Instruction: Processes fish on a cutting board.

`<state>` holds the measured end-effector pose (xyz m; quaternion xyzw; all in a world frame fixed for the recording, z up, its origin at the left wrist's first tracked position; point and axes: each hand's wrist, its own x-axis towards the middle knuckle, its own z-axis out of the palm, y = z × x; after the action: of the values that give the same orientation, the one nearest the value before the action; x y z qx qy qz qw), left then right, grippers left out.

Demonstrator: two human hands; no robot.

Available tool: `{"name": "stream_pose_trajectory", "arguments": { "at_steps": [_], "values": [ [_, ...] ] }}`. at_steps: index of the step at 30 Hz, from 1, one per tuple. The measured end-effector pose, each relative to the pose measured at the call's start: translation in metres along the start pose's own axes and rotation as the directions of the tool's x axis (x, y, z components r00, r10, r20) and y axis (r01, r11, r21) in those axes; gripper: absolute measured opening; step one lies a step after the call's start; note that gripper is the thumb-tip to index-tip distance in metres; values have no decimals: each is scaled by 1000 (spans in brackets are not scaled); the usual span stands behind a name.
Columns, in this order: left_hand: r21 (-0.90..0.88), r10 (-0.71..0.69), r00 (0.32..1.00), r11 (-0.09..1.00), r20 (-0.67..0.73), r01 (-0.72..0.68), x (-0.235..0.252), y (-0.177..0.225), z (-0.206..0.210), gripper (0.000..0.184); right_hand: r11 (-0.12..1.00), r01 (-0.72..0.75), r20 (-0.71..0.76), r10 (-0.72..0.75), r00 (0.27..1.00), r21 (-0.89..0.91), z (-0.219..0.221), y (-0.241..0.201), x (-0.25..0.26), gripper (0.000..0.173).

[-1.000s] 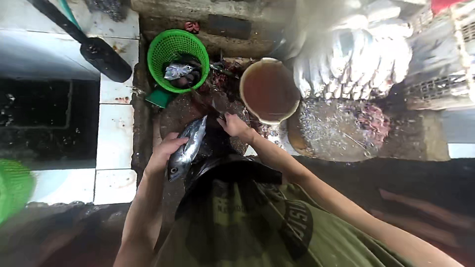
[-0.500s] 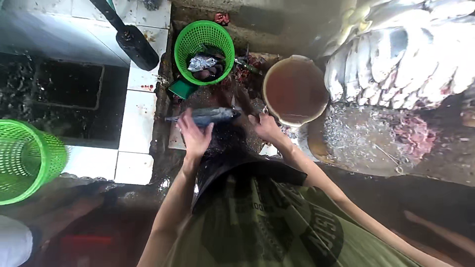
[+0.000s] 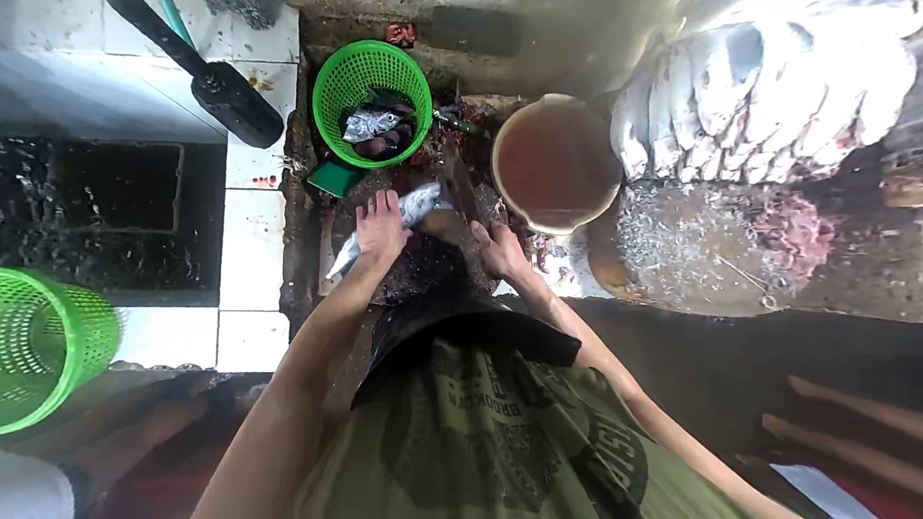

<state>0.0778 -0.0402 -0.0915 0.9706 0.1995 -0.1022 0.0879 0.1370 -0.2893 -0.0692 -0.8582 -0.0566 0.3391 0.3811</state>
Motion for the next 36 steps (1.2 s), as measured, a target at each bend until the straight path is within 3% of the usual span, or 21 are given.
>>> {"name": "stream_pose_trajectory", "arguments": {
  "at_steps": [2,7,10,12,14,16,18,20,24,26,27,29,30,32,36],
  "values": [
    [5,-79,997,997,-6,79,-9,4,-6,85,995,48,-4,-48,999,88,4,-13,5,56],
    [-2,-217,965,976,150,219,-17,9,-18,79,935,248,-79,-235,969,253,9,-53,17,43],
    [-2,-253,945,966,207,259,-18,16,-21,86,834,445,-189,-404,895,327,15,-75,24,37],
    [13,-265,944,963,197,268,-17,18,-17,85,803,546,-249,-492,834,240,29,-74,34,35],
    [15,-281,944,959,174,283,-17,20,-14,79,877,479,-173,-476,862,-31,47,-61,43,42],
    [56,-289,946,957,150,283,-17,21,-10,76,924,312,8,-318,948,-222,56,-54,52,51],
    [68,-304,943,952,136,298,-14,21,-10,77,923,274,61,-267,962,-269,50,-64,54,54],
    [45,-326,932,945,157,323,-15,20,-11,82,925,293,10,-299,954,-240,39,-79,45,52],
    [11,-331,921,942,203,336,-13,22,-12,91,832,552,-288,-543,789,-56,25,-94,36,39],
    [25,-335,920,941,201,337,-13,23,-12,88,783,621,-337,-592,732,-27,35,-86,39,41],
    [32,-341,920,940,192,341,-13,23,-11,86,812,576,-305,-575,760,-96,44,-76,40,44],
    [48,-349,923,937,161,346,-14,25,-10,75,887,339,-66,-376,924,-312,59,-60,42,52],
    [59,-344,927,939,149,339,-16,26,-10,69,894,271,12,-286,958,-356,63,-56,45,53],
    [74,-334,933,942,133,327,-15,26,-11,58,891,242,71,-233,970,-383,58,-63,46,54],
    [1,-334,925,941,181,340,-15,20,-17,73,916,253,-6,-268,963,-313,35,-84,28,52]
  ]
}}
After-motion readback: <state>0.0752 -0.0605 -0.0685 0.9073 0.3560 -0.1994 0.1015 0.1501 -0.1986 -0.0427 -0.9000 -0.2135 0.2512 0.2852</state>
